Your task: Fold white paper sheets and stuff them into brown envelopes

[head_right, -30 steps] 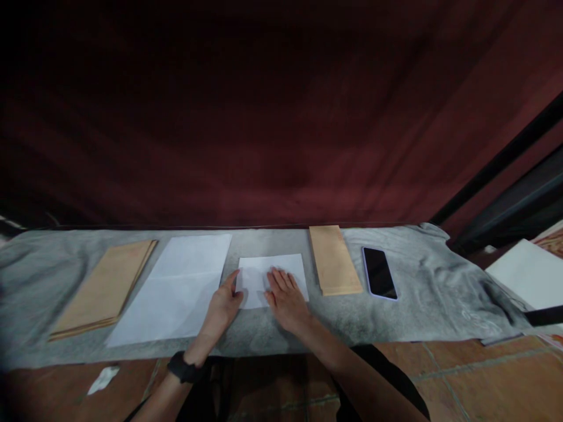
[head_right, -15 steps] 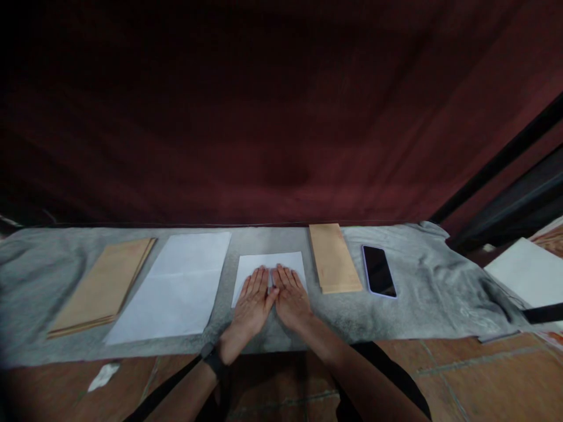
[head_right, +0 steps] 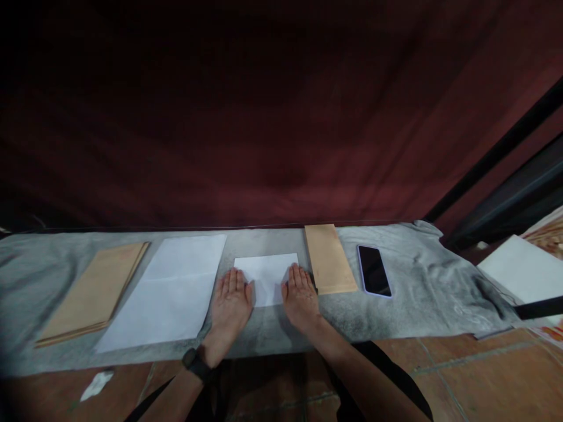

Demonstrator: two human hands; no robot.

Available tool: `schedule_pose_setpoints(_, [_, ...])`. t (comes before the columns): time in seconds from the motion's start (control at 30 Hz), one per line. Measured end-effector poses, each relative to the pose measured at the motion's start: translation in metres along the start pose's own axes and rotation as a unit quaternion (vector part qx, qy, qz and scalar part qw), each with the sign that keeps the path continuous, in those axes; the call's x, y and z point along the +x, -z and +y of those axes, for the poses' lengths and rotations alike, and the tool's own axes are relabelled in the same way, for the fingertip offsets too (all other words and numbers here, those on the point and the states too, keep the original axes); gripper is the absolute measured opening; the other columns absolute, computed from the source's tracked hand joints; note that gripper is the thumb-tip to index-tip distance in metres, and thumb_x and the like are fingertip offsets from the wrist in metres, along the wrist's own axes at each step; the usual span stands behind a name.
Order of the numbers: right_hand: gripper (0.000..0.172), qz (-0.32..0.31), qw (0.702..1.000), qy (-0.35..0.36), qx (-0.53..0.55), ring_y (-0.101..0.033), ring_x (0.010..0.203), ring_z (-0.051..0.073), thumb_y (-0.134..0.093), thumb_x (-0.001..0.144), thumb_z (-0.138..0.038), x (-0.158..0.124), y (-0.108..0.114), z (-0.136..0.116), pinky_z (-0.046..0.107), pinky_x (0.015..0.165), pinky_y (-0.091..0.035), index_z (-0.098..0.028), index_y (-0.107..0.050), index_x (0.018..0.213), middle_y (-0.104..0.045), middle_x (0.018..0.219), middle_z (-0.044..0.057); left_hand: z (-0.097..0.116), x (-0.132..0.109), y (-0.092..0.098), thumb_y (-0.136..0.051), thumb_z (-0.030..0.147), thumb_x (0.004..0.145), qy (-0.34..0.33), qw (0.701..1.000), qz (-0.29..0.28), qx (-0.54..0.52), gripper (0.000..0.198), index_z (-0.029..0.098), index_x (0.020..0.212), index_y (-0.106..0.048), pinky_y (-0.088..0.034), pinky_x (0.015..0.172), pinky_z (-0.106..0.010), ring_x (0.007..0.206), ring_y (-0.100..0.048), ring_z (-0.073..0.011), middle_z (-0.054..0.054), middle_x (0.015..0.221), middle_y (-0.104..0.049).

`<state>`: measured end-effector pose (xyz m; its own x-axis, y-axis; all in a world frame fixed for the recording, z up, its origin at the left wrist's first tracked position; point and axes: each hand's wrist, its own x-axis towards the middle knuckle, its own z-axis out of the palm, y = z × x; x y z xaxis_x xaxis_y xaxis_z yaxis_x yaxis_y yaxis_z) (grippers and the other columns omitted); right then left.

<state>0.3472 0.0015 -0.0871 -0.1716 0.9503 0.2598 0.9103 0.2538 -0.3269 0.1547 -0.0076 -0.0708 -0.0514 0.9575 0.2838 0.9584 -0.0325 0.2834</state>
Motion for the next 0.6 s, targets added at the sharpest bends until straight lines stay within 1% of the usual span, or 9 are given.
schedule_pose_setpoints(0.03, [0.056,-0.001,1.000,0.008,0.008,-0.032,0.148,0.031,-0.033,0.103,-0.029,0.005,0.002,-0.002,0.053,0.120,-0.030,-0.004,-0.039,0.152,-0.036,0.158,0.019,0.003,0.005,0.000,-0.037,0.028,0.097,-0.019,1.000,0.003,-0.010,0.057,0.002,0.147,-0.044,-0.022,0.123,-0.055,0.149,-0.032,-0.0319,-0.023,0.154,-0.043])
schedule_pose_setpoints(0.1, [0.055,-0.011,0.999,0.036,0.027,-0.032,0.149,0.029,-0.031,0.103,-0.030,0.016,0.005,-0.009,0.051,0.121,-0.029,-0.006,-0.040,0.152,-0.037,0.159,0.017,0.011,0.015,-0.002,-0.035,0.026,0.098,-0.065,0.997,-0.009,-0.034,0.056,0.006,0.149,-0.043,-0.023,0.124,-0.050,0.150,-0.029,-0.0283,-0.019,0.157,-0.040])
schedule_pose_setpoints(0.17, [0.054,-0.027,0.997,0.059,0.045,-0.032,0.149,0.024,-0.027,0.105,-0.030,0.028,0.004,-0.016,0.047,0.122,-0.029,-0.009,-0.040,0.153,-0.039,0.158,0.014,0.019,0.024,-0.007,-0.033,0.023,0.098,-0.096,0.994,-0.036,-0.042,0.055,0.007,0.149,-0.043,-0.024,0.124,-0.047,0.151,-0.028,-0.0261,-0.017,0.158,-0.040])
schedule_pose_setpoints(0.23, [0.054,-0.041,0.995,0.067,0.052,-0.033,0.149,0.021,-0.022,0.106,-0.030,0.037,-0.001,-0.022,0.045,0.122,-0.029,-0.011,-0.040,0.153,-0.041,0.158,0.012,0.024,0.031,-0.013,-0.033,0.020,0.097,-0.113,0.991,-0.068,-0.035,0.055,0.007,0.149,-0.043,-0.025,0.124,-0.047,0.151,-0.028,-0.0258,-0.016,0.158,-0.041])
schedule_pose_setpoints(0.3, [0.053,-0.050,0.995,0.068,0.048,-0.033,0.149,0.020,-0.021,0.106,-0.030,0.043,-0.009,-0.025,0.043,0.122,-0.029,-0.012,-0.040,0.153,-0.042,0.157,0.011,0.025,0.036,-0.018,-0.032,0.018,0.096,-0.121,0.988,-0.093,-0.017,0.056,0.008,0.150,-0.042,-0.025,0.123,-0.049,0.151,-0.027,-0.0260,-0.016,0.157,-0.041])
schedule_pose_setpoints(0.37, [0.052,-0.053,0.996,0.065,0.035,-0.033,0.148,0.020,-0.023,0.107,-0.031,0.046,-0.015,-0.026,0.044,0.123,-0.028,-0.014,-0.041,0.153,-0.042,0.157,0.010,0.024,0.038,-0.022,-0.031,0.017,0.096,-0.120,0.988,-0.097,-0.002,0.056,0.010,0.151,-0.042,-0.025,0.123,-0.049,0.151,-0.028,-0.0256,-0.015,0.157,-0.042])
schedule_pose_setpoints(0.47, [0.052,-0.046,0.997,0.053,0.012,-0.034,0.148,0.022,-0.027,0.107,-0.033,0.047,-0.021,-0.023,0.043,0.123,-0.026,-0.014,-0.042,0.152,-0.041,0.157,0.010,0.020,0.037,-0.024,-0.030,0.017,0.096,-0.108,0.991,-0.075,0.012,0.057,0.008,0.151,-0.041,-0.025,0.123,-0.048,0.151,-0.029,-0.0248,-0.017,0.158,-0.041])
schedule_pose_setpoints(0.53, [0.053,-0.037,0.998,0.047,0.000,-0.033,0.148,0.024,-0.030,0.106,-0.035,0.046,-0.023,-0.020,0.044,0.123,-0.026,-0.013,-0.041,0.153,-0.040,0.158,0.011,0.016,0.035,-0.024,-0.029,0.019,0.097,-0.099,0.993,-0.063,0.017,0.057,0.004,0.150,-0.041,-0.024,0.123,-0.047,0.150,-0.030,-0.0256,-0.019,0.158,-0.039])
schedule_pose_setpoints(0.6, [0.055,-0.024,0.999,0.042,-0.008,-0.033,0.149,0.025,-0.031,0.106,-0.038,0.045,-0.024,-0.016,0.045,0.122,-0.026,-0.012,-0.039,0.153,-0.038,0.159,0.012,0.011,0.034,-0.023,-0.030,0.022,0.097,-0.087,0.994,-0.056,0.020,0.056,0.003,0.149,-0.042,-0.024,0.123,-0.047,0.150,-0.032,-0.0263,-0.019,0.157,-0.039])
